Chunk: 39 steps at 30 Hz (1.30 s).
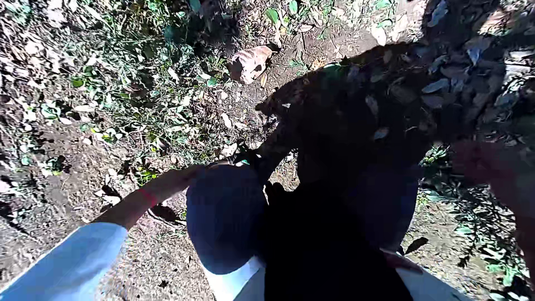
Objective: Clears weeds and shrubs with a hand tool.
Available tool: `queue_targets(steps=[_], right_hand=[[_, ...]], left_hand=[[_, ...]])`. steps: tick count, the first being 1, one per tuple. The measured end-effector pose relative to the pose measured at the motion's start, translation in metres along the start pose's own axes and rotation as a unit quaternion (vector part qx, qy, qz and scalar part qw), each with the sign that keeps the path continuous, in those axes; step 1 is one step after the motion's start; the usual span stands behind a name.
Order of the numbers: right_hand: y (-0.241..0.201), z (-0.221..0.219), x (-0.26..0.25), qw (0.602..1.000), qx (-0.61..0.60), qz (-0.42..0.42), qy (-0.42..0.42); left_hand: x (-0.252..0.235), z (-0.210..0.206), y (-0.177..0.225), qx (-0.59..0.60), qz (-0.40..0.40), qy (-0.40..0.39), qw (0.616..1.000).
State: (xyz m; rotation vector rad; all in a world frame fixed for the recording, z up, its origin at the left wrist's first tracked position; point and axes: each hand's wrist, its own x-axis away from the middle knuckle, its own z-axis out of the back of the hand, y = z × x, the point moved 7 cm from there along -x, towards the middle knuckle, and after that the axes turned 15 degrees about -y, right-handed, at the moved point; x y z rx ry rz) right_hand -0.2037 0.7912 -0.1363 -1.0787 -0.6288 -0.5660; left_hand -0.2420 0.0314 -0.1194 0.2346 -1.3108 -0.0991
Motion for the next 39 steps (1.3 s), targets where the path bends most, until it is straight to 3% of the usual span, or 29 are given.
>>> queue_targets(steps=[4,6,8,10,12,14,16,18,20,23,26,29,32,36,39], right_hand=[[0.065,0.031,-0.026,0.998,0.005,0.032,-0.050],[0.079,0.033,-0.032,0.999,-0.011,-0.009,-0.031],[0.074,0.026,-0.037,0.999,-0.019,-0.029,-0.013],[0.058,0.009,-0.036,0.998,-0.036,0.030,-0.038],[0.029,-0.013,-0.029,0.988,-0.014,0.104,-0.110],[-0.021,-0.043,-0.004,0.998,-0.031,0.044,-0.038],[-0.042,-0.051,0.004,0.999,-0.042,0.013,-0.028],[-0.048,-0.043,0.010,0.999,-0.028,0.028,-0.030],[-0.041,-0.018,0.015,0.999,-0.023,0.027,-0.010],[-0.025,0.015,0.023,0.998,-0.037,0.036,0.030],[-0.043,0.010,0.027,0.997,-0.045,0.057,0.032],[-0.105,-0.045,0.004,0.992,-0.041,0.110,-0.045],[-0.190,-0.127,-0.024,0.972,-0.039,0.176,-0.149],[-0.294,-0.222,-0.059,0.936,-0.118,0.226,-0.241],[-0.343,-0.239,-0.067,0.891,-0.222,0.256,-0.301]], left_hand=[[0.026,0.016,-0.094,0.062,0.116,0.036,0.991],[0.064,0.005,-0.147,0.159,0.172,0.118,0.965],[0.095,0.000,-0.175,0.212,0.183,0.216,0.935],[0.116,-0.007,-0.170,0.197,0.177,0.239,0.934],[0.117,-0.010,-0.123,0.141,0.139,0.200,0.959],[0.087,-0.006,-0.061,0.065,0.081,0.122,0.987],[0.040,-0.005,-0.029,0.004,0.050,0.054,0.997],[0.003,0.001,-0.039,0.015,0.052,0.043,0.998],[-0.008,0.013,-0.077,0.088,0.091,0.085,0.988],[0.024,0.028,-0.125,0.207,0.128,0.207,0.948],[0.068,0.052,-0.124,0.231,0.157,0.289,0.915],[0.086,0.102,-0.063,0.250,0.118,0.318,0.907],[0.079,0.154,0.045,0.321,0.015,0.284,0.903],[0.062,0.202,0.215,0.411,-0.202,0.172,0.872],[0.043,0.202,0.327,0.468,-0.329,0.075,0.817]])
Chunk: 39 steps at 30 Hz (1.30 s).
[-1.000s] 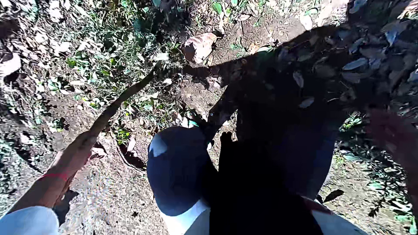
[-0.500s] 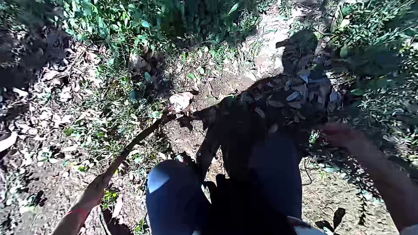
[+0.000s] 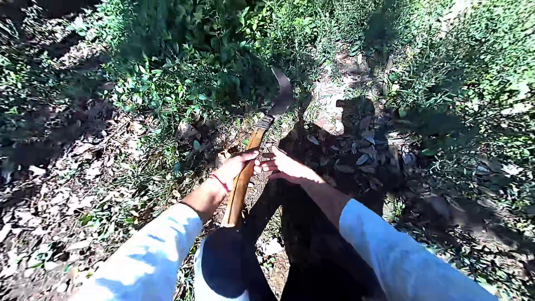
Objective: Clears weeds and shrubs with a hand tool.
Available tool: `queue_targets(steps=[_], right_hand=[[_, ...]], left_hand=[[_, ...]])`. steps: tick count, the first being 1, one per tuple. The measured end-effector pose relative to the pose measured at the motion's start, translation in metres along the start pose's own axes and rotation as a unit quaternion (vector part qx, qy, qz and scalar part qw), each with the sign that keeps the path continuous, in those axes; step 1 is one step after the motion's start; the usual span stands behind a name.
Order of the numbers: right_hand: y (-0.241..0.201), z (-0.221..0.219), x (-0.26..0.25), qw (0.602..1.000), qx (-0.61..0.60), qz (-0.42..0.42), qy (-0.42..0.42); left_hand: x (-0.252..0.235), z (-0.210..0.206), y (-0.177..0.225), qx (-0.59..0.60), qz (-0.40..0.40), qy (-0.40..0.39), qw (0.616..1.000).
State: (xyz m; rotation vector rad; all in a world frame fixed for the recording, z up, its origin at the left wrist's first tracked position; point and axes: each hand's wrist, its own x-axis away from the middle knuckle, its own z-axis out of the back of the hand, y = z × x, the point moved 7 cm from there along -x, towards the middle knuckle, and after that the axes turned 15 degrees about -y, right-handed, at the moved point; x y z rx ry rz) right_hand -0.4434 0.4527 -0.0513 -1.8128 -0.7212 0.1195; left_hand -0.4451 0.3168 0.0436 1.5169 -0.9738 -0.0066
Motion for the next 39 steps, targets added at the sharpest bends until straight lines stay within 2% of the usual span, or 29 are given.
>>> queue_targets(steps=[2,4,5,7,8,9,11,12,13,16,19,22,25,28,31,33,36,39], right_hand=[[-0.022,0.002,0.009,0.995,-0.074,0.052,0.046],[-0.031,0.021,0.025,0.994,-0.085,0.064,0.026],[-0.027,0.034,0.033,0.996,-0.067,0.046,0.045],[-0.009,0.056,0.047,0.989,-0.081,0.010,0.120],[0.003,0.062,0.054,0.980,-0.122,-0.003,0.158],[0.019,0.072,0.062,0.961,-0.175,-0.019,0.211],[0.063,0.099,0.072,0.905,-0.266,-0.043,0.330],[0.088,0.113,0.077,0.885,-0.281,-0.052,0.367],[0.109,0.122,0.081,0.877,-0.284,-0.058,0.383],[0.128,0.111,0.068,0.889,-0.321,-0.015,0.325],[0.121,0.100,0.048,0.848,-0.364,-0.029,0.384],[0.125,0.093,0.027,0.831,-0.355,-0.057,0.425],[0.129,0.071,0.007,0.821,-0.342,-0.076,0.451],[0.115,0.061,-0.001,0.794,-0.314,-0.081,0.514],[0.078,0.067,-0.002,0.802,-0.227,-0.076,0.548],[0.055,0.075,-0.013,0.800,-0.195,-0.082,0.562],[0.046,0.089,-0.037,0.789,-0.190,-0.105,0.575],[0.060,0.115,-0.055,0.796,-0.197,-0.102,0.563]], left_hand=[[-0.026,-0.057,-0.001,0.057,-0.033,-0.075,0.995],[-0.059,-0.085,-0.016,0.080,-0.066,-0.124,0.987],[-0.073,-0.090,-0.025,0.037,-0.074,-0.135,0.987],[-0.089,-0.088,-0.040,-0.164,-0.045,-0.167,0.971],[-0.094,-0.085,-0.049,-0.299,-0.011,-0.205,0.932],[-0.099,-0.079,-0.057,-0.423,0.024,-0.253,0.870],[-0.107,-0.060,-0.069,-0.561,0.064,-0.345,0.750],[-0.110,-0.050,-0.072,-0.576,0.069,-0.383,0.719],[-0.112,-0.040,-0.073,-0.563,0.071,-0.409,0.714],[-0.116,-0.004,-0.068,-0.480,0.048,-0.450,0.751],[-0.105,0.026,-0.048,-0.312,-0.043,-0.514,0.798],[-0.079,0.066,-0.031,-0.137,-0.078,-0.580,0.799],[-0.062,0.103,-0.029,-0.074,-0.057,-0.579,0.810],[-0.055,0.129,-0.022,-0.123,-0.075,-0.521,0.841],[-0.059,0.147,-0.014,-0.208,-0.098,-0.505,0.832],[-0.085,0.164,-0.017,-0.287,-0.096,-0.466,0.831],[-0.136,0.193,-0.028,-0.403,-0.085,-0.350,0.841],[-0.168,0.216,-0.026,-0.464,-0.137,-0.204,0.851]])
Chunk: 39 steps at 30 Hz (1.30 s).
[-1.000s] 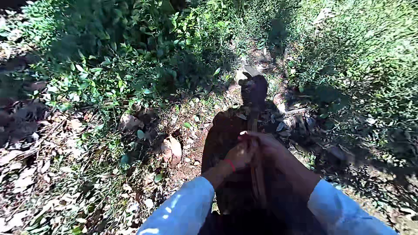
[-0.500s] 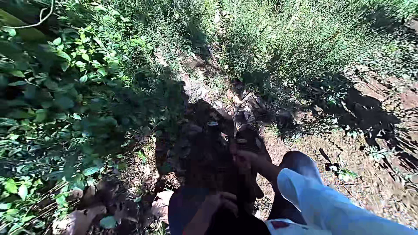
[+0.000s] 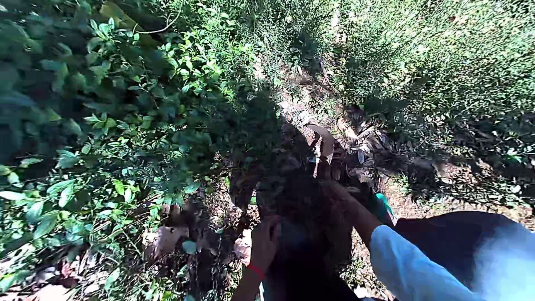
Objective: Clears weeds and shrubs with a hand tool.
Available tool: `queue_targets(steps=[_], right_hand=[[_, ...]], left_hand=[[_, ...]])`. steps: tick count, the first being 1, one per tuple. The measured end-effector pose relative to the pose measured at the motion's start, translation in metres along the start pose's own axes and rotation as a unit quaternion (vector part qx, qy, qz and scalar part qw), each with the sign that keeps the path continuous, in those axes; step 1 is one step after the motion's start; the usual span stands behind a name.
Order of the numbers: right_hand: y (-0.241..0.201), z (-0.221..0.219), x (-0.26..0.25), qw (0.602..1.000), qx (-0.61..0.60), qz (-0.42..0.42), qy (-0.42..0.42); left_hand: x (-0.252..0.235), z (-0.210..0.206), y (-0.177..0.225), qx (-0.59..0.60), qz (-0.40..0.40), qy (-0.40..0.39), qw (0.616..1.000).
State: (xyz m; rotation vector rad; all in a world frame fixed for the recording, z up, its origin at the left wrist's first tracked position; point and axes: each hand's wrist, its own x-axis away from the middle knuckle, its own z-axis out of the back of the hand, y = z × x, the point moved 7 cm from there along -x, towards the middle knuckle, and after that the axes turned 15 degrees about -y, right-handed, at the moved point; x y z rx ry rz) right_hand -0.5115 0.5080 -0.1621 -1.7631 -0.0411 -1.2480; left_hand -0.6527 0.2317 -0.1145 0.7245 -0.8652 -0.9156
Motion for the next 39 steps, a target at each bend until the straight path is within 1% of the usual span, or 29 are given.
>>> queue_targets(steps=[2,4,6,7,8,10,11,12,13,14,15,16,17,19,20,21,23,26,28,29,30,31,32,33,34,35,36,37,39], right_hand=[[-0.016,-0.004,-0.016,0.997,-0.054,0.054,-0.001],[-0.045,0.005,-0.031,0.981,-0.123,0.142,0.049],[-0.082,0.028,-0.051,0.945,-0.158,0.266,0.108],[-0.104,0.040,-0.061,0.914,-0.147,0.348,0.147],[-0.130,0.049,-0.068,0.877,-0.149,0.402,0.216],[-0.180,0.041,-0.073,0.924,-0.190,0.264,0.203],[-0.182,0.026,-0.099,0.928,-0.213,0.242,0.186],[-0.165,-0.003,-0.137,0.938,-0.201,0.247,0.139],[-0.132,-0.047,-0.173,0.951,-0.170,0.247,0.076],[-0.084,-0.099,-0.192,0.974,-0.101,0.200,-0.016],[-0.041,-0.147,-0.188,0.986,-0.002,0.104,-0.127],[-0.007,-0.182,-0.171,0.975,0.074,0.014,-0.208],[0.018,-0.196,-0.150,0.960,0.117,-0.041,-0.249],[0.039,-0.174,-0.124,0.959,0.134,-0.064,-0.243],[0.031,-0.150,-0.121,0.966,0.124,-0.047,-0.220],[0.015,-0.123,-0.121,0.975,0.107,-0.022,-0.192],[-0.033,-0.072,-0.128,0.993,0.048,0.053,-0.097],[-0.124,-0.017,-0.160,0.981,-0.099,0.167,0.022],[-0.166,-0.018,-0.197,0.971,-0.165,0.169,0.034],[-0.173,-0.043,-0.211,0.976,-0.162,0.145,0.002],[-0.164,-0.086,-0.219,0.985,-0.118,0.111,-0.056],[-0.135,-0.139,-0.223,0.988,-0.059,0.089,-0.115],[-0.091,-0.191,-0.210,0.980,0.044,0.056,-0.188],[-0.044,-0.229,-0.184,0.954,0.142,0.015,-0.264],[-0.005,-0.253,-0.159,0.927,0.200,-0.018,-0.316],[0.024,-0.259,-0.137,0.906,0.246,-0.035,-0.343],[0.043,-0.248,-0.126,0.890,0.297,-0.036,-0.344],[0.047,-0.226,-0.120,0.873,0.357,-0.032,-0.332],[0.031,-0.166,-0.125,0.836,0.477,-0.019,-0.270]], left_hand=[[-0.006,0.009,-0.011,-0.002,0.012,0.038,0.999],[-0.002,0.006,-0.018,0.016,0.027,0.065,0.997],[0.018,0.000,-0.022,0.010,0.053,0.098,0.994],[0.033,-0.001,-0.025,-0.006,0.078,0.111,0.991],[0.051,0.000,-0.029,-0.019,0.092,0.143,0.985],[0.086,-0.003,-0.040,-0.003,0.116,0.218,0.969],[0.099,-0.006,-0.043,-0.006,0.141,0.236,0.961],[0.108,-0.010,-0.041,-0.019,0.174,0.237,0.955],[0.113,-0.012,-0.037,-0.031,0.206,0.231,0.950],[0.117,-0.015,-0.033,-0.043,0.233,0.226,0.945],[0.118,-0.015,-0.031,-0.054,0.252,0.226,0.940],[0.113,-0.013,-0.031,-0.059,0.262,0.223,0.937],[0.107,-0.012,-0.030,-0.054,0.269,0.217,0.937],[0.096,-0.010,-0.027,-0.050,0.270,0.207,0.939],[0.088,-0.007,-0.024,-0.049,0.262,0.203,0.942],[0.081,-0.006,-0.020,-0.042,0.254,0.196,0.946],[0.074,-0.005,-0.011,-0.039,0.243,0.192,0.950],[0.075,-0.006,-0.009,-0.060,0.246,0.201,0.946],[0.083,-0.007,-0.010,-0.080,0.266,0.203,0.939],[0.086,-0.007,-0.011,-0.087,0.276,0.205,0.935],[0.087,-0.007,-0.012,-0.089,0.286,0.201,0.933],[0.087,-0.007,-0.013,-0.089,0.295,0.195,0.931],[0.087,-0.008,-0.014,-0.085,0.302,0.191,0.930],[0.082,-0.007,-0.017,-0.076,0.305,0.187,0.931],[0.077,-0.004,-0.023,-0.063,0.308,0.180,0.932],[0.071,-0.003,-0.028,-0.046,0.308,0.175,0.934],[0.064,-0.001,-0.030,-0.026,0.297,0.170,0.939],[0.057,0.001,-0.031,-0.023,0.283,0.169,0.944],[0.042,0.000,-0.031,-0.029,0.252,0.165,0.953]])
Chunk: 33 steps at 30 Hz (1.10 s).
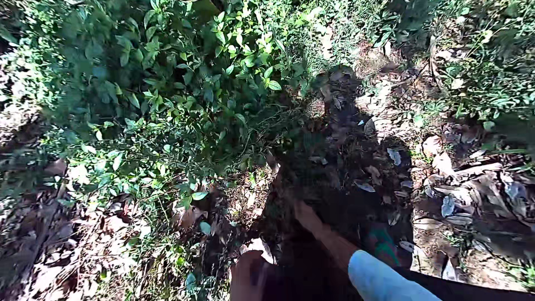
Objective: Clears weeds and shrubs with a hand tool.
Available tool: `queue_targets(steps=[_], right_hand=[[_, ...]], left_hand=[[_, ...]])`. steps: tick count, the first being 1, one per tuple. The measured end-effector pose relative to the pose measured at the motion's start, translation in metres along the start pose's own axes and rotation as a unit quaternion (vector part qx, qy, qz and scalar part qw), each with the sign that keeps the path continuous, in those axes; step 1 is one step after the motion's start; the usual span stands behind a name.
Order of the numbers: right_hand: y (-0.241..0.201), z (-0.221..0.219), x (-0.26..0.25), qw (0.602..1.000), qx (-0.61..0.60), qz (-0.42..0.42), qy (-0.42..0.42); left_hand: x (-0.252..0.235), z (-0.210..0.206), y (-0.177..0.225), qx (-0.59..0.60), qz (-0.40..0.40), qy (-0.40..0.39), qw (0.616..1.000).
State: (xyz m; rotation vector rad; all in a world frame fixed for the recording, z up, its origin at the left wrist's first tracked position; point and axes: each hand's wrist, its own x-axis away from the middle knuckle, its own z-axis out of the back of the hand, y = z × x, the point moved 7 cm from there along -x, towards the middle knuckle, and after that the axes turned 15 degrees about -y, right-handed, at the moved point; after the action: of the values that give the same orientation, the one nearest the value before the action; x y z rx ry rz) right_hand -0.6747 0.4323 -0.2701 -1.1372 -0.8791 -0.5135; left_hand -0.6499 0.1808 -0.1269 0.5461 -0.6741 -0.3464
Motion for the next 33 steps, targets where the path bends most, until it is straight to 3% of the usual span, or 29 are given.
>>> queue_targets(steps=[3,5,6,8,10,11,13,14,15,17,19,22,24,27,29,32,33], right_hand=[[0.049,0.081,0.024,0.988,0.057,-0.043,0.139],[0.059,0.130,0.039,0.967,-0.042,-0.002,0.250],[0.055,0.151,0.046,0.945,-0.131,0.037,0.299],[0.024,0.192,0.052,0.861,-0.327,0.145,0.361],[-0.021,0.223,0.044,0.785,-0.476,0.195,0.345],[-0.044,0.224,0.028,0.783,-0.495,0.196,0.321],[-0.082,0.161,-0.023,0.882,-0.399,0.159,0.194],[-0.090,0.097,-0.043,0.941,-0.300,0.125,0.094],[-0.089,0.031,-0.051,0.975,-0.201,0.091,-0.001],[-0.074,-0.053,-0.041,0.989,-0.108,0.062,-0.081],[-0.051,-0.041,-0.021,0.998,-0.023,0.042,-0.043],[0.000,0.062,0.014,0.983,0.152,-0.032,0.097],[0.024,0.134,0.035,0.967,0.178,-0.067,0.171],[0.034,0.204,0.061,0.953,0.041,-0.018,0.298],[0.006,0.228,0.064,0.921,-0.152,0.082,0.350],[-0.064,0.231,0.025,0.831,-0.429,0.209,0.287],[-0.089,0.203,0.001,0.832,-0.460,0.210,0.229]], left_hand=[[-0.011,-0.004,0.006,0.000,-0.017,-0.017,1.000],[-0.010,-0.004,0.007,0.008,-0.022,-0.012,1.000],[-0.007,-0.004,0.007,0.009,-0.025,-0.005,1.000],[0.007,-0.001,0.008,0.009,-0.032,0.016,0.999],[0.021,0.004,0.005,0.015,-0.017,0.028,0.999],[0.027,0.005,0.002,0.016,-0.005,0.030,0.999],[0.034,0.004,-0.004,0.005,0.019,0.024,1.000],[0.034,0.004,-0.003,0.000,0.026,0.019,0.999],[0.031,0.004,-0.001,0.005,0.028,0.014,0.999],[0.023,0.007,-0.001,0.033,0.022,0.012,0.999],[0.015,0.009,-0.003,0.040,0.005,0.024,0.999],[0.008,0.005,-0.006,0.035,-0.007,0.014,0.999],[0.004,0.005,-0.006,0.037,-0.015,0.011,0.999],[0.006,0.005,-0.002,0.033,-0.020,0.021,0.999],[0.017,0.006,0.001,0.035,-0.006,0.018,0.999],[0.038,0.011,0.003,0.031,0.012,0.041,0.999],[0.044,0.011,0.002,0.017,0.017,0.051,0.998]])
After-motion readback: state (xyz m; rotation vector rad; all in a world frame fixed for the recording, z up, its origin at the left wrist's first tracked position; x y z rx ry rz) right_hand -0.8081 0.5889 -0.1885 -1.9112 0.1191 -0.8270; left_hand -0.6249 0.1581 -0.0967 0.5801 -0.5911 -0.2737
